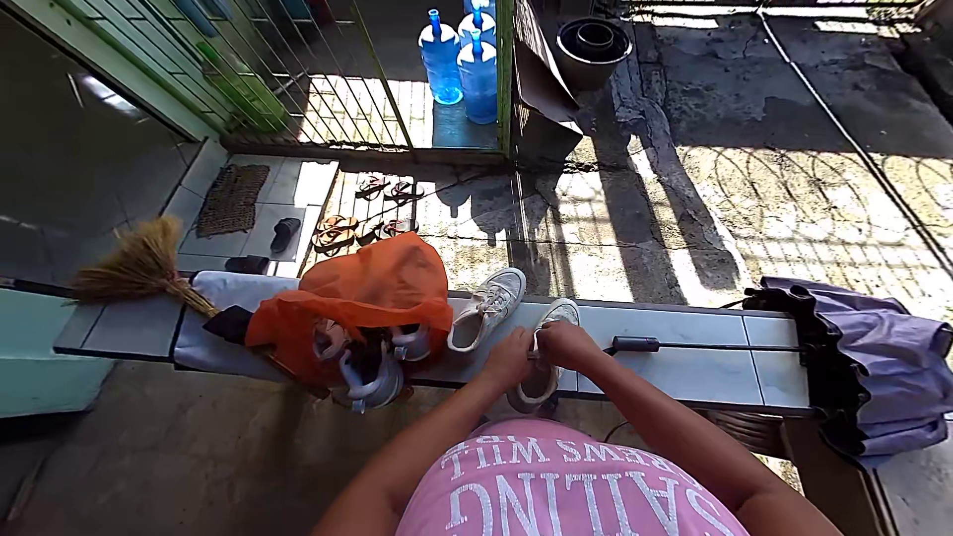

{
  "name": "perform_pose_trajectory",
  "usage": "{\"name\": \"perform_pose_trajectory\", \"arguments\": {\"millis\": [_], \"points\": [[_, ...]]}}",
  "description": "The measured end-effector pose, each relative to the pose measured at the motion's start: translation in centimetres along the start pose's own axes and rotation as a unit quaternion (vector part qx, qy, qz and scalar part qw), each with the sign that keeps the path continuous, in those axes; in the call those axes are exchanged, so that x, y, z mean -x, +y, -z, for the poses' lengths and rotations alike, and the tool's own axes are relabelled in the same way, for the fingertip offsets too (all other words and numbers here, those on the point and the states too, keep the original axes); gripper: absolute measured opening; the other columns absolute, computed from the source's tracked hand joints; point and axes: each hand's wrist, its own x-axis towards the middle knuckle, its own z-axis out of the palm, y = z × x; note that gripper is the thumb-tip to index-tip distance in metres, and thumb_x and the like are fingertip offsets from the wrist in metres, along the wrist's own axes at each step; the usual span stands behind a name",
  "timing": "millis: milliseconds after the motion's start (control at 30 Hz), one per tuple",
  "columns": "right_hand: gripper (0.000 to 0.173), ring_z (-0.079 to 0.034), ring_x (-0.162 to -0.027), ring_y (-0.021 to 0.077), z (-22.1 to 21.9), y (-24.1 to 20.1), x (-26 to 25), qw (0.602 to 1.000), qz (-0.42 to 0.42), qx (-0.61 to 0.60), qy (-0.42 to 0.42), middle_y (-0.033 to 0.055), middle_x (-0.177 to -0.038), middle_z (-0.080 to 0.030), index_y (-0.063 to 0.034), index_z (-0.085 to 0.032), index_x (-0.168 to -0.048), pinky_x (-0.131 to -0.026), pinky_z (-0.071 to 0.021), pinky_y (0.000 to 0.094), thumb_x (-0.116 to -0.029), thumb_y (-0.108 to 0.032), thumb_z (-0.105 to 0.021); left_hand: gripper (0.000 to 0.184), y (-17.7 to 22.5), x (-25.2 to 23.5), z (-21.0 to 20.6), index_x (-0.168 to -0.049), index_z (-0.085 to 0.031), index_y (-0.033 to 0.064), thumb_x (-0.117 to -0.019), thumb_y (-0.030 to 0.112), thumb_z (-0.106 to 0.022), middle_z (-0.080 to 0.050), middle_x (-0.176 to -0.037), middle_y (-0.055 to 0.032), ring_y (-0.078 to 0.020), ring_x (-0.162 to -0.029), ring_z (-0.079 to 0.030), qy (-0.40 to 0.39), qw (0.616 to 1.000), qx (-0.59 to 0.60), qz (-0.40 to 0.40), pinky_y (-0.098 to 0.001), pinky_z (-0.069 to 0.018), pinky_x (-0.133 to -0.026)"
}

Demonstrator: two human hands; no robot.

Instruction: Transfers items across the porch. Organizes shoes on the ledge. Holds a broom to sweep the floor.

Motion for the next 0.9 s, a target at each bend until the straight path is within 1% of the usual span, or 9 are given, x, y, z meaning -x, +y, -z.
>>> {"name": "perform_pose_trajectory", "arguments": {"millis": [200,333,367,433,500,633,733,833,900], "points": [[0.026,-0.065,-0.103,0.0334,0.1,3.2,0.4,0.953,-0.166,-0.220,0.127,0.0201,-0.107,-0.068,0.0009,-0.067,-0.112,-0.091,-0.0500,0.0547,-0.0980,-0.019,-0.059,0.035,-1.3,-0.3,1.9,-0.127,-0.059,-0.0014,-0.0940,0.008,-0.062,-0.057,-0.138,-0.0219,-0.0366,-0.121,-0.062,0.039,0.998,-0.019,0.033,-0.0516,-0.0526,-0.099],[0.049,-0.052,-0.133,0.0364,0.0,1.2,-0.2,0.991,-0.036,-0.073,0.106,0.0159,-0.142,-0.058,-0.0148,-0.058,-0.144,-0.108,-0.0436,0.0567,-0.0955,-0.019,-0.063,0.035,-1.8,-0.4,1.8,-0.127,-0.059,0.0001,-0.0939,0.010,-0.062,-0.057,-0.137,-0.0206,-0.0356,-0.122,-0.062,0.043,0.998,-0.026,0.032,-0.0508,-0.0527,-0.099],[0.045,-0.050,-0.134,0.0389,0.1,0.5,-0.6,0.995,-0.009,-0.019,0.098,0.0163,-0.141,-0.059,-0.0155,-0.060,-0.143,-0.106,-0.0414,0.0604,-0.0980,-0.018,-0.060,0.034,-1.9,-0.4,1.6,-0.126,-0.060,0.0000,-0.0940,0.011,-0.062,-0.057,-0.136,-0.0205,-0.0355,-0.122,-0.062,0.046,0.998,-0.026,0.030,-0.0507,-0.0525,-0.099],[0.028,-0.054,-0.129,0.0420,0.3,0.1,-1.3,0.994,0.015,0.051,0.092,0.0195,-0.129,-0.065,-0.0064,-0.068,-0.125,-0.103,-0.0414,0.0624,-0.1037,-0.014,-0.052,0.033,-2.0,-0.3,1.4,-0.125,-0.060,-0.0002,-0.0949,0.012,-0.061,-0.058,-0.135,-0.0203,-0.0353,-0.122,-0.061,0.049,0.998,-0.030,0.024,-0.0502,-0.0519,-0.100],[0.027,-0.056,-0.125,0.0399,0.8,0.5,-1.2,0.994,-0.027,0.050,0.096,0.0191,-0.123,-0.067,-0.0019,-0.069,-0.115,-0.102,-0.0417,0.0598,-0.1047,-0.014,-0.047,0.031,-2.1,0.0,1.3,-0.124,-0.061,-0.0001,-0.0956,0.012,-0.059,-0.060,-0.132,-0.0202,-0.0353,-0.121,-0.062,0.055,0.998,-0.040,0.015,-0.0497,-0.0521,-0.099],[0.032,-0.052,-0.133,0.0385,1.7,1.3,-0.4,0.983,-0.149,-0.005,0.112,0.0173,-0.135,-0.063,-0.0052,-0.067,-0.124,-0.106,-0.0406,0.0610,-0.0982,-0.018,-0.054,0.032,-2.2,0.6,1.2,-0.122,-0.062,-0.0003,-0.0961,0.019,-0.061,-0.061,-0.129,-0.0203,-0.0348,-0.119,-0.063,0.059,0.997,-0.041,0.005,-0.0491,-0.0523,-0.098],[0.038,-0.047,-0.138,0.0372,1.2,0.2,-1.0,0.993,-0.025,0.038,0.108,0.0122,-0.144,-0.058,-0.0156,-0.066,-0.134,-0.108,-0.0362,0.0641,-0.0968,-0.018,-0.062,0.049,-2.5,0.7,0.9,-0.121,-0.063,0.0007,-0.1020,0.046,-0.056,-0.062,-0.126,-0.0194,-0.0335,-0.115,-0.064,0.072,0.997,-0.012,-0.006,-0.0497,-0.0523,-0.096],[0.023,-0.056,-0.125,0.0396,1.1,-0.3,-1.8,0.989,0.047,0.098,0.103,0.0172,-0.121,-0.068,-0.0047,-0.072,-0.113,-0.105,-0.0355,0.0646,-0.1021,-0.010,-0.052,0.043,-2.7,0.7,0.9,-0.122,-0.063,-0.0018,-0.1104,0.031,-0.038,-0.062,-0.128,-0.0211,-0.0339,-0.118,-0.063,0.079,0.997,0.019,-0.007,-0.0492,-0.0510,-0.100],[0.026,-0.056,-0.125,0.0362,2.2,0.2,-1.3,0.990,-0.010,0.067,0.120,0.0148,-0.120,-0.069,-0.0048,-0.072,-0.112,-0.103,-0.0371,0.0594,-0.1045,-0.013,-0.049,0.039,-2.6,0.6,1.1,-0.122,-0.063,-0.0021,-0.1101,0.025,-0.038,-0.062,-0.128,-0.0209,-0.0336,-0.120,-0.063,0.070,0.998,0.005,-0.002,-0.0486,-0.0512,-0.101]]}}
